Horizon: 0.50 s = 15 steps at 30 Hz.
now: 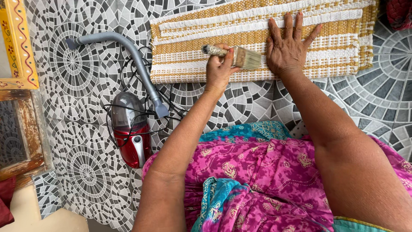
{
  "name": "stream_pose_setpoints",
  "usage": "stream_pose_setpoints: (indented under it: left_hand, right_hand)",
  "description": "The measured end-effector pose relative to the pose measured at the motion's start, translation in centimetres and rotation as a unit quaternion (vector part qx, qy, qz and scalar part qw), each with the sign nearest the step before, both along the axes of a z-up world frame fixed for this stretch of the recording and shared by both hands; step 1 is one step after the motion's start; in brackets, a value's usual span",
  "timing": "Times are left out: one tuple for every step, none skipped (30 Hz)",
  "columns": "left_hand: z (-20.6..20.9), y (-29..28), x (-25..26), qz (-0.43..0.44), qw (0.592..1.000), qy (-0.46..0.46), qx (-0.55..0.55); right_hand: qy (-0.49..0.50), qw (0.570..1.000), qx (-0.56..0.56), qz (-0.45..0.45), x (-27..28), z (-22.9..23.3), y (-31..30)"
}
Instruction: The person brushes a striped mat with a wooden-handled brush, moving the tool across the fabric while holding it flat against the floor, and eventually folds the mat.
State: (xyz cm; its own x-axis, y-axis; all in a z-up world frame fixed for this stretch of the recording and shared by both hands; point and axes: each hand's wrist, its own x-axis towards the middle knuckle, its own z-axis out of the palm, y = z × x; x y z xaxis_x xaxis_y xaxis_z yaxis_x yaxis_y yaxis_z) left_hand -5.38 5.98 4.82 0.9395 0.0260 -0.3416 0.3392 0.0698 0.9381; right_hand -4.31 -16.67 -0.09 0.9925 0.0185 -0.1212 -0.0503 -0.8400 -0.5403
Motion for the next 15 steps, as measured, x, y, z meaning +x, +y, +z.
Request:
stream_pose_setpoints:
  left_hand:
    - [-0.1,0.5,-0.3,-0.016,0.999,0.0,0.035]
    - [0.2,2.2,-0.1,-0.009,0.999,0.009,0.052]
    - [1.1,4.4,0.3,-0.004,0.997,0.018,0.071]
    - [2.2,6.5,0.6,0.01,0.994,0.017,0.108]
    - [3.1,7.7,0.9,0.021,0.989,0.016,0.146]
    - [3.3,7.7,1.2,0.018,0.988,0.017,0.149]
    - [3.6,7.6,1.3,0.037,0.993,0.018,0.107]
    - [3.9,7.5,1.3,0.057,0.996,0.019,0.065]
    - [3.6,6.5,1.2,0.057,0.996,0.019,0.065]
    - [2.9,4.8,1.0,0.048,0.998,0.029,0.015]
    - [2.2,3.0,0.9,0.038,0.998,0.038,-0.036]
    - [1.5,1.4,0.6,0.036,0.998,0.039,-0.038]
    - [0.9,0.1,-0.1,0.012,0.999,0.036,-0.014]
    - [0.5,-0.5,-0.6,-0.013,0.999,0.033,0.01]
    - [0.6,-0.1,-0.6,-0.013,0.999,0.034,0.009]
  right_hand:
    - [-0.008,1.0,0.006,0.001,0.1,0.0,0.1]
    - [-0.005,1.0,0.005,0.001,0.1,0.0,0.1]
    - [0.003,1.0,0.003,-0.001,0.2,0.0,0.2]
    - [0.012,1.0,0.0,-0.004,0.2,0.1,0.1]
    - [0.014,1.0,0.003,-0.006,0.3,0.2,0.0]
    - [0.016,1.0,0.01,-0.005,0.3,0.3,0.0]
    - [0.019,1.0,0.016,0.0,0.3,0.4,0.1]
    - [0.021,1.0,0.017,0.001,0.1,0.5,0.3]
    - [0.01,1.0,0.021,0.0,0.2,0.6,0.2]
    - [-0.001,1.0,0.025,-0.002,0.3,0.7,0.2]
    - [-0.001,1.0,0.022,-0.003,0.3,0.9,0.1]
    - [0.0,1.0,0.023,-0.002,0.4,1.0,0.0]
    - [0.005,1.0,0.024,-0.001,0.1,1.1,0.1]
    - [0.008,1.0,0.022,-0.001,0.0,1.2,0.1]
    - [0.008,1.0,0.024,0.0,0.0,1.3,0.2]
